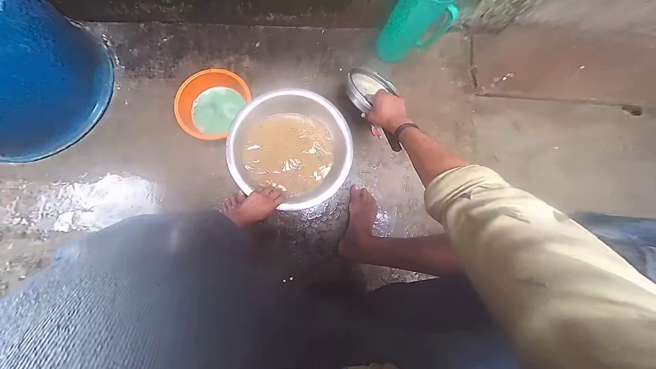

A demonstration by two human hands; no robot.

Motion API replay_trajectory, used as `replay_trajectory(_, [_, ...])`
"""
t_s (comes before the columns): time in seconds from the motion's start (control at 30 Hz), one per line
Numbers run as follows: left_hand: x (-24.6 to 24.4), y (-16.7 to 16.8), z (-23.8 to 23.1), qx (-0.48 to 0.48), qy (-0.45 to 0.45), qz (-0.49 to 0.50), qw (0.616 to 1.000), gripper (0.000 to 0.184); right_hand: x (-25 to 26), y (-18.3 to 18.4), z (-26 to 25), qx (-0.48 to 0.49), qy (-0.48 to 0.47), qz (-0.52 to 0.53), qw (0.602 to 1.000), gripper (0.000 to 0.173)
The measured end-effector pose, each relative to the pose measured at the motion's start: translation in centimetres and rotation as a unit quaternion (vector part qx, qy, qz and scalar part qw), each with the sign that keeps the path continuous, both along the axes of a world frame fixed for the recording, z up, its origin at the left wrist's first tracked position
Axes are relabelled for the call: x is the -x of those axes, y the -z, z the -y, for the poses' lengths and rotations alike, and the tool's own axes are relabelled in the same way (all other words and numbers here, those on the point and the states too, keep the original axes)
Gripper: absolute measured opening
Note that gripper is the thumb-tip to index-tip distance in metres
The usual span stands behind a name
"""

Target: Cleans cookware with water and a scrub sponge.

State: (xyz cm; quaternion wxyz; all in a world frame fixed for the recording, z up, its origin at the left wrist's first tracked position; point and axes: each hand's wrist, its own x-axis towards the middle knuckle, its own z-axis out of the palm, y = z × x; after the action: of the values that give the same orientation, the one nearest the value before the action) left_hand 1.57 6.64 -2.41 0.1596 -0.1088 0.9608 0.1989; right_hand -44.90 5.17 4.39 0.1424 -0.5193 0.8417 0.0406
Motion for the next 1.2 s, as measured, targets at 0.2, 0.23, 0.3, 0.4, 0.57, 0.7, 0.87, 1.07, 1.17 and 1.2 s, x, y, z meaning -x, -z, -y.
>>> replay_trajectory(0.2, [0.3,-0.4,-0.7,0.018,0.010,-0.076,0.997,0.032,0.4,4.0,-3.0,0.033,0.012,-0.020,0.999,0.046])
replay_trajectory(0.23, [0.3,-0.4,-0.6,0.027,0.012,-0.093,0.995,0.030,0.5,4.0,-2.7,0.036,0.012,-0.021,0.999,0.045])
replay_trajectory(0.3, [0.1,-0.1,-0.7,0.040,0.013,-0.134,0.990,0.027,0.6,4.1,-2.6,0.030,0.019,-0.012,0.999,0.044])
replay_trajectory(0.4, [0.2,-1.0,-0.7,0.040,0.020,-0.124,0.991,0.028,0.5,4.0,-2.6,0.010,0.041,0.020,0.999,0.054])
replay_trajectory(0.57, [-0.2,-1.0,-1.6,0.090,0.050,-0.162,0.981,0.024,1.4,5.2,-3.0,-0.065,0.035,0.040,0.996,0.072])
replay_trajectory(0.7, [-0.3,-1.8,-2.4,0.051,0.085,-0.081,0.992,0.032,1.9,4.8,-3.1,-0.098,0.024,0.056,0.993,0.070])
replay_trajectory(0.87, [1.8,-0.6,-3.3,0.066,0.150,-0.068,0.984,0.034,1.7,3.4,-2.1,-0.144,0.027,0.015,0.989,0.067])
replay_trajectory(1.07, [1.9,-0.7,-4.8,-0.008,0.224,-0.012,0.975,0.052,-4.0,-6.7,2.8,-0.008,0.060,-0.026,0.998,0.059])
replay_trajectory(1.17, [2.3,-1.5,-4.9,-0.031,0.227,0.008,0.973,0.045,-10.6,-8.0,6.1,0.047,-0.041,0.037,0.997,0.057])
replay_trajectory(1.2, [2.4,-1.7,-4.8,-0.038,0.222,0.011,0.974,0.042,-13.0,-7.2,7.4,0.049,-0.094,0.052,0.993,0.055])
